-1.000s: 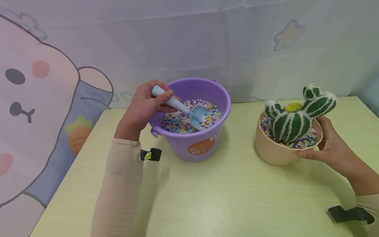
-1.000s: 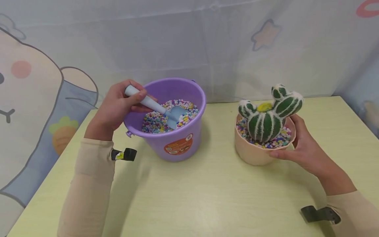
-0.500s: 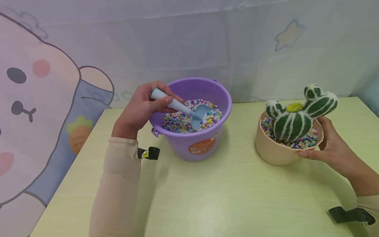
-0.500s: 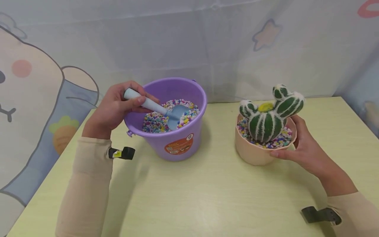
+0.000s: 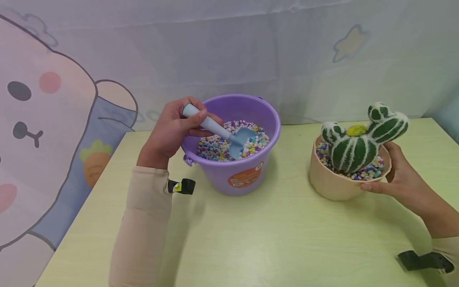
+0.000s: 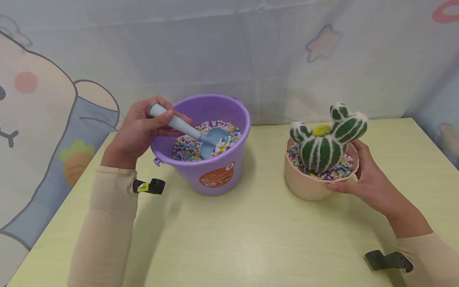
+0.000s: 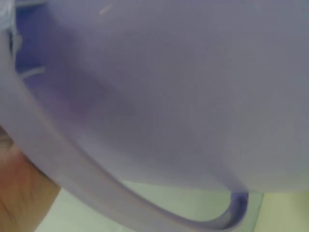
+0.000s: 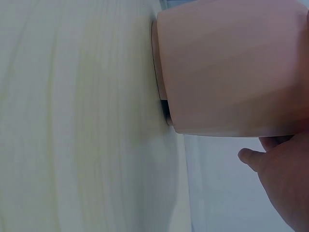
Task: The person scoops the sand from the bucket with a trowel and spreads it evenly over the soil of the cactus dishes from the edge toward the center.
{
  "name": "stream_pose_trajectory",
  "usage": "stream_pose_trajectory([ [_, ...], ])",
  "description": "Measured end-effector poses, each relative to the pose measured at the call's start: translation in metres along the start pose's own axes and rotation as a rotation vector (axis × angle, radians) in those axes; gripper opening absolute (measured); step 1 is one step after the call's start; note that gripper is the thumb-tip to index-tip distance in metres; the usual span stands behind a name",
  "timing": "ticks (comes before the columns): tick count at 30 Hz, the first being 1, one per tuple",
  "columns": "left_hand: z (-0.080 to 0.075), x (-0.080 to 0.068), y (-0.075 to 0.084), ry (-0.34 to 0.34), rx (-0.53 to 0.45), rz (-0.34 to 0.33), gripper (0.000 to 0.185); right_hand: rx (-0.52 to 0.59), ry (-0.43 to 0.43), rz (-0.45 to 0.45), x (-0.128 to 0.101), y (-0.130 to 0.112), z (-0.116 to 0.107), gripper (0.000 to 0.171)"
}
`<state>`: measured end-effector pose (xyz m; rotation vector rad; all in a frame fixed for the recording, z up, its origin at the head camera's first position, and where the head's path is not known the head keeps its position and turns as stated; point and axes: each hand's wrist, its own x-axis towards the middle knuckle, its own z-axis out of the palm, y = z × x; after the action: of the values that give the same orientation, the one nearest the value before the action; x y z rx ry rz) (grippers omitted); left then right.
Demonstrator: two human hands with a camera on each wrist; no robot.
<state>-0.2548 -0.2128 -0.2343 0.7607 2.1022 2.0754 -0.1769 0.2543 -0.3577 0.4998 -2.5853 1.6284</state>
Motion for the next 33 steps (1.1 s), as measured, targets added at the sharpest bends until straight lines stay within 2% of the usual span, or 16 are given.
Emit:
stream_pose_trajectory([
  [5, 0.005, 0.003, 0.003, 0.085, 0.042, -0.098, 0.018, 0.019, -0.005, 0.016, -0.001, -0.001, 0.0, 0.106],
  [11, 0.011, 0.008, 0.005, 0.204, 0.135, -0.206, 0.027, 0.027, -0.009, 0.009, 0.0, -0.002, 0.001, 0.106],
  [16, 0.013, 0.009, 0.006, 0.244, 0.158, -0.245, 0.028, 0.02, -0.009, -0.01, 0.001, -0.002, 0.001, 0.107],
  [20, 0.01, 0.006, 0.005, 0.187, 0.148, -0.206, 0.023, 0.037, -0.008, -0.005, 0.001, -0.002, 0.001, 0.107],
  [28, -0.002, 0.0, 0.003, -0.058, 0.091, -0.06, 0.012, 0.025, -0.005, 0.027, -0.001, -0.002, -0.001, 0.106],
  [33, -0.006, -0.002, 0.003, -0.118, 0.044, -0.021, 0.005, 0.015, -0.004, 0.03, -0.002, 0.0, 0.0, 0.106],
])
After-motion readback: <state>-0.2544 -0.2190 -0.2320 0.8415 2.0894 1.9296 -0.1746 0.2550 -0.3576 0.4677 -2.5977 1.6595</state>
